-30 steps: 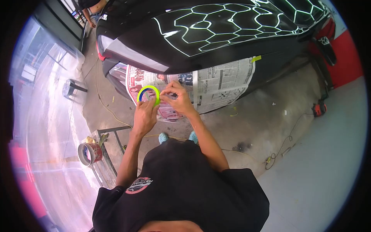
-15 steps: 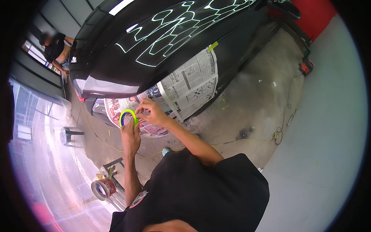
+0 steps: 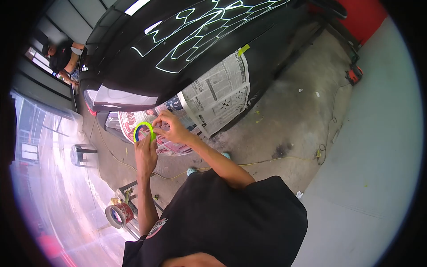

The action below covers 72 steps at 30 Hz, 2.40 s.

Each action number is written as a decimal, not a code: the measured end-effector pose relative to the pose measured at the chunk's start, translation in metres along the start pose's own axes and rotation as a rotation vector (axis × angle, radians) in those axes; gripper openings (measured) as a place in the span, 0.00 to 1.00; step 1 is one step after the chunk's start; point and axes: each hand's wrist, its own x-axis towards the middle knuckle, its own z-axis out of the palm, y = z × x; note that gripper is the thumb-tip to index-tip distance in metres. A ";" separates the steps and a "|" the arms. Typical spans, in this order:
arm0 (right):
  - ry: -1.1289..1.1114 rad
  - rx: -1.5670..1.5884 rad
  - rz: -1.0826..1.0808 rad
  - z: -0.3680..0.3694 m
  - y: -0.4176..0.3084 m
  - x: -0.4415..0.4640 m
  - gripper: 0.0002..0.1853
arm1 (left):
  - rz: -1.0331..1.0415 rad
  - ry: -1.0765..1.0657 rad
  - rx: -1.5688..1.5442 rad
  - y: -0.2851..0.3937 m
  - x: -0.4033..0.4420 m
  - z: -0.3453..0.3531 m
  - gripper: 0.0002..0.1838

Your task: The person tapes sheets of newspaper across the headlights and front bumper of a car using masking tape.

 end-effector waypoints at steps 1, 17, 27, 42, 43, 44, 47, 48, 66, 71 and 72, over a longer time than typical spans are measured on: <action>0.003 0.020 0.025 -0.001 -0.003 0.001 0.08 | -0.016 -0.011 -0.009 -0.001 0.000 0.000 0.16; -0.087 -0.094 -0.026 0.004 0.006 0.000 0.03 | -0.018 0.063 -0.027 0.000 0.000 0.006 0.14; -0.048 -0.052 -0.024 0.000 0.002 0.003 0.07 | -0.064 0.059 -0.094 -0.009 -0.005 0.010 0.16; -0.025 -0.045 0.016 0.003 -0.003 0.004 0.06 | -0.044 0.075 -0.095 -0.010 -0.005 0.009 0.18; -0.034 -0.055 -0.002 0.002 -0.002 0.003 0.06 | -0.032 0.075 -0.099 -0.010 -0.006 0.009 0.17; -0.045 -0.048 0.009 0.002 -0.002 0.003 0.06 | -0.021 0.076 -0.104 -0.011 -0.005 0.008 0.17; -0.090 -0.052 0.028 -0.002 -0.001 0.003 0.05 | -0.006 0.059 -0.100 -0.010 -0.004 0.005 0.16; -0.111 -0.066 0.027 -0.002 -0.001 0.004 0.04 | -0.003 0.047 -0.096 -0.009 -0.003 0.004 0.16; -0.042 -0.020 -0.043 -0.001 0.008 0.002 0.08 | -0.091 0.058 -0.179 -0.006 0.001 0.007 0.15; -0.028 -0.001 0.023 0.002 0.011 0.000 0.04 | -0.088 0.078 -0.194 -0.003 0.004 0.006 0.14; -0.028 -0.004 0.024 0.002 0.011 -0.001 0.04 | -0.086 0.087 -0.208 -0.002 0.005 0.006 0.14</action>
